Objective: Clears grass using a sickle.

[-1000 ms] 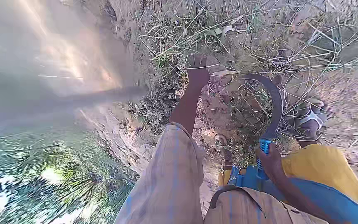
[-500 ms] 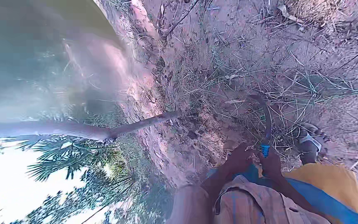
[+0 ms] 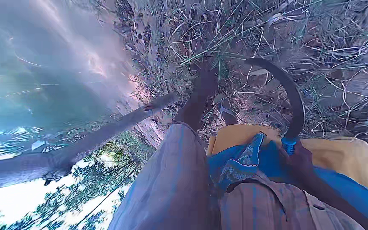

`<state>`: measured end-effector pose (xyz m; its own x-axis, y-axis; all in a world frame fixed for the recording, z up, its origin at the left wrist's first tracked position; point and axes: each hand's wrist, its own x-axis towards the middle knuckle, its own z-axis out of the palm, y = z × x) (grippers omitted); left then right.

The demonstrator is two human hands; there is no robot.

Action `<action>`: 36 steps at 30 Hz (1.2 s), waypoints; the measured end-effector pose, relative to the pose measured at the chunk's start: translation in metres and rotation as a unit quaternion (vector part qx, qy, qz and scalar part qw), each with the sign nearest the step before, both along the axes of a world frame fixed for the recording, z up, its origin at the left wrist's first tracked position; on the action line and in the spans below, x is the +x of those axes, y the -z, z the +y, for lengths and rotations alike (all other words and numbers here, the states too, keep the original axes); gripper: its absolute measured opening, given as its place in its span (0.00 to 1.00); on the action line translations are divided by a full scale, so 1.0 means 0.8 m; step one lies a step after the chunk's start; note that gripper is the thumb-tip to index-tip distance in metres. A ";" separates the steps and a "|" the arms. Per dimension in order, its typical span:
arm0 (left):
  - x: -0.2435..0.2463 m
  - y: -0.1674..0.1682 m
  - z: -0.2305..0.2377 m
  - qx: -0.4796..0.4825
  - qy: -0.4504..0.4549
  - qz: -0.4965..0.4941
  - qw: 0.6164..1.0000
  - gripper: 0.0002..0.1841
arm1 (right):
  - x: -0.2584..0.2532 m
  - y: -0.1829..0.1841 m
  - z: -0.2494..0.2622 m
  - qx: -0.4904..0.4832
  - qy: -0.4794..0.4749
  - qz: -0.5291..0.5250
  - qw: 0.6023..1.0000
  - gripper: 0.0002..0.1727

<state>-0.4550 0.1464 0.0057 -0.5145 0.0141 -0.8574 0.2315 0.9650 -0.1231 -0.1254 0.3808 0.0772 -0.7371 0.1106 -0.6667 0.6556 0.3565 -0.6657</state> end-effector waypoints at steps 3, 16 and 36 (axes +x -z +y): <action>-0.044 0.026 -0.020 -0.005 0.071 0.011 0.997 0.42 | -0.004 0.008 -0.014 0.017 -0.031 0.034 0.999 0.26; -0.083 -0.001 -0.139 -0.038 -0.103 0.016 0.994 0.27 | -0.269 0.095 -0.107 -0.107 -0.154 -0.107 0.977 0.21; 0.024 0.005 -0.115 0.087 -0.310 0.051 0.945 0.25 | -0.257 0.050 -0.047 0.003 -0.267 0.006 0.964 0.20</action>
